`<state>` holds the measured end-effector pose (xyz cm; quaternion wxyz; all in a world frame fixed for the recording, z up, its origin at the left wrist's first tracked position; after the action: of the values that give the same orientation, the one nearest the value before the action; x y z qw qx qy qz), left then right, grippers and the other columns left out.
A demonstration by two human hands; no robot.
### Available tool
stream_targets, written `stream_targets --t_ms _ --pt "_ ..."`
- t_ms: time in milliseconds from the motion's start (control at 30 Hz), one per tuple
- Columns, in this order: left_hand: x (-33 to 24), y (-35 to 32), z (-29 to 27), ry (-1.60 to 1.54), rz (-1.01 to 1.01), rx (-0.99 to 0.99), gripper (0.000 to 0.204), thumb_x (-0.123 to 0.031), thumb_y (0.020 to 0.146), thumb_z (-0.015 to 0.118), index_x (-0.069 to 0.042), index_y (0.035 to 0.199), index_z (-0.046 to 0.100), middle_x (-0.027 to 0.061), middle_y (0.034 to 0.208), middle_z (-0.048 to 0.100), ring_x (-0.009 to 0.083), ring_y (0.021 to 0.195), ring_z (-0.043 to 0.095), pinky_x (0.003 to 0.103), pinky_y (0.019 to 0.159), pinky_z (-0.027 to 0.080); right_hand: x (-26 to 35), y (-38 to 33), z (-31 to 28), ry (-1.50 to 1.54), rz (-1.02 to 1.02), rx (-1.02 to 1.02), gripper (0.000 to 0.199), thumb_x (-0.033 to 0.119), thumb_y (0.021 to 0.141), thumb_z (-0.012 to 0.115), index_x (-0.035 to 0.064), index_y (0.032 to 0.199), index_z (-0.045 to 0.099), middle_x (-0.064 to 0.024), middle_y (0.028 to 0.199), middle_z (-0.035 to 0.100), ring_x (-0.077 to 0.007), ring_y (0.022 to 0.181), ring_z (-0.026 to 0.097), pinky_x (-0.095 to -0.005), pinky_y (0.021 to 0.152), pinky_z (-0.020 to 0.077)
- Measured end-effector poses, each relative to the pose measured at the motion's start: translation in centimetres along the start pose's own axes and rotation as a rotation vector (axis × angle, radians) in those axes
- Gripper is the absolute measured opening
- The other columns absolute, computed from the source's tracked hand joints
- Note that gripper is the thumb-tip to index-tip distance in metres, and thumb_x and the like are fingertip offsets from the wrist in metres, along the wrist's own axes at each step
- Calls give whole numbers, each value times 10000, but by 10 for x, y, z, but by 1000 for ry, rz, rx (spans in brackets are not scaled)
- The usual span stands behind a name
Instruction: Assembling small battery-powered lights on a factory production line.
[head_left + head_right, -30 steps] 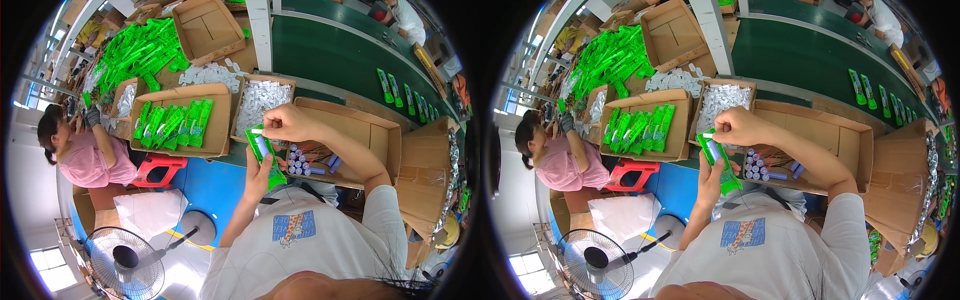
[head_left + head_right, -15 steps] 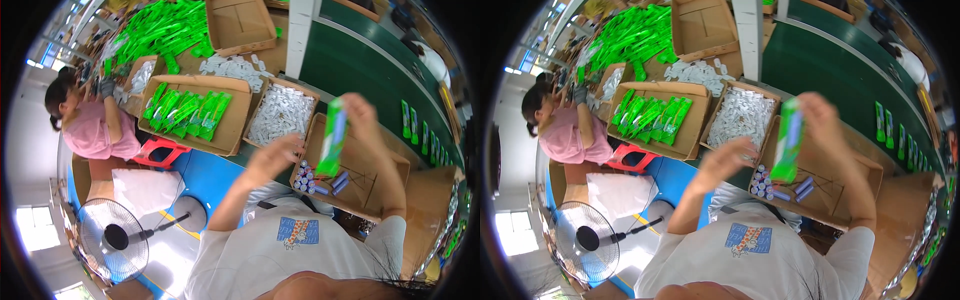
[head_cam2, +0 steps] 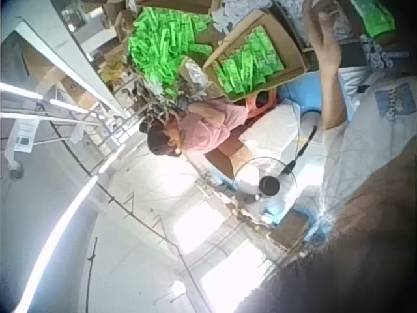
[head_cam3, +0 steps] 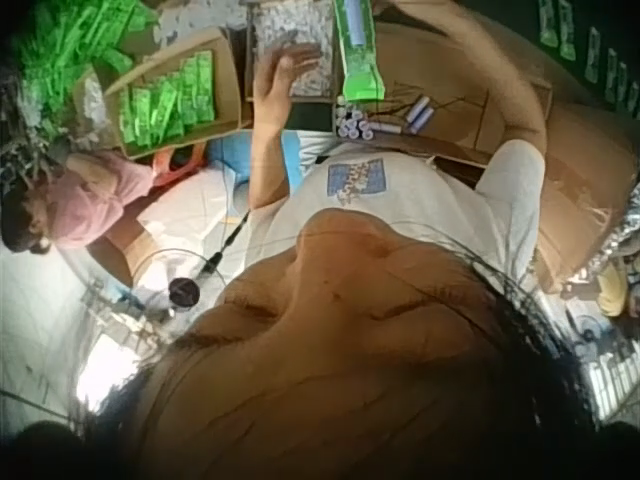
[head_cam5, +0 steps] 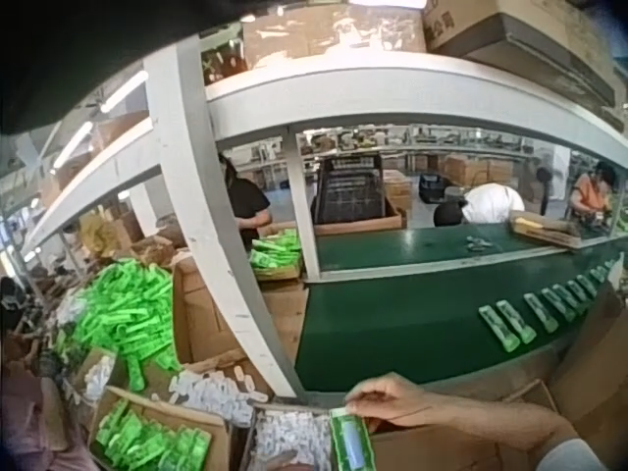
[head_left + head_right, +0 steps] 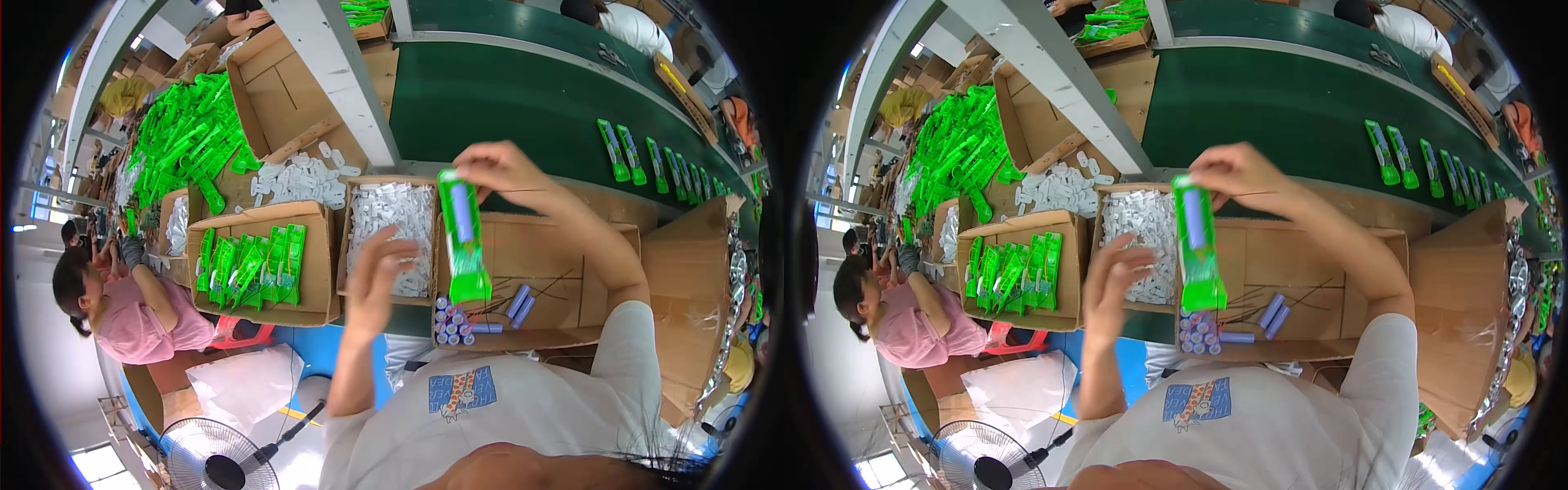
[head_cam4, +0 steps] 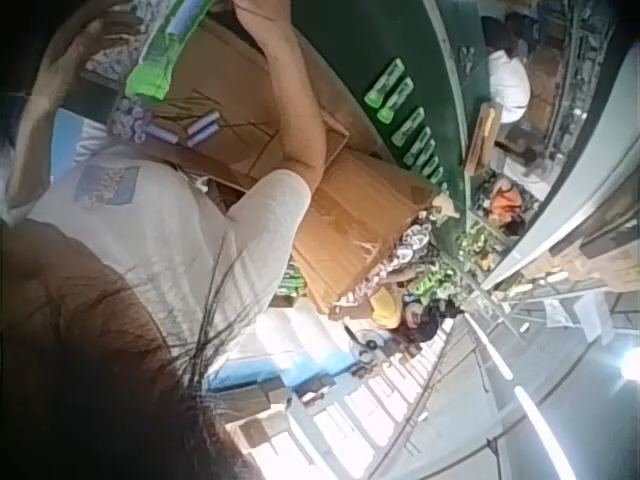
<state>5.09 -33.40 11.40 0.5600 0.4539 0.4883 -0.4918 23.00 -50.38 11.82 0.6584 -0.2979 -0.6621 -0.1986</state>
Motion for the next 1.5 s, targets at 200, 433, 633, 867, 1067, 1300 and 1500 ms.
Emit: stream_targets --t_ms 200,433,633,867,1067,1300,1500 --pt "15 -8 68 -478 -292 112 489 -257 998 466 -48 1398 279 184 1221 544 259 904 657 352 709 560 -10 -12 53 97 41 116 255 208 953 596 -11 1077 632 -60 915 662 -95 755 644 -226 622 555" --pt "30 -25 61 -582 -274 20 432 -200 985 475 -67 1364 317 152 1124 570 190 723 614 321 622 530 -11 -19 70 -50 -131 228 224 107 948 569 -4 1141 600 -71 980 640 -102 746 630 -232 653 550" --pt "38 -28 69 -378 -307 -47 408 -79 962 467 -88 1337 306 130 1091 569 168 686 598 300 588 520 -1 -22 76 -292 -501 180 284 -45 781 580 -26 1062 609 -103 995 604 -148 734 645 -251 629 573" --pt "40 -23 75 -273 -347 -76 447 -77 940 475 -69 1364 332 143 1072 576 171 666 600 293 574 512 -14 -30 56 -478 -639 98 229 48 743 687 39 971 672 -64 812 594 -175 662 618 -285 575 516" --pt "49 -22 70 -513 -380 -157 449 -69 925 496 -57 1337 317 136 1080 540 181 654 574 317 561 505 9 -51 49 -725 -952 -177 158 36 773 658 69 927 649 -65 779 583 -235 681 602 -334 584 498" --pt "43 -25 81 -238 -205 -176 499 -17 920 469 -80 1372 266 120 1086 516 159 673 557 298 574 491 28 -52 22 -399 -789 -135 173 34 816 696 48 988 701 -67 935 615 -203 813 626 -302 678 515" --pt "42 -25 80 -236 -167 -184 494 -10 921 469 -86 1367 270 107 1091 502 154 675 558 294 575 489 21 -57 42 -529 -723 -104 139 63 833 679 41 970 690 -80 891 591 -228 772 602 -335 648 492"
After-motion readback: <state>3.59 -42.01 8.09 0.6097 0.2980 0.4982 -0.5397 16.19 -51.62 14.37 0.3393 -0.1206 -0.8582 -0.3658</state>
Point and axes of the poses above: each hand's wrist, its own y-axis towards the middle knuckle, its own z-axis out of the palm, x = y × z, the point moved 6 cm from there along y, towards the middle knuckle
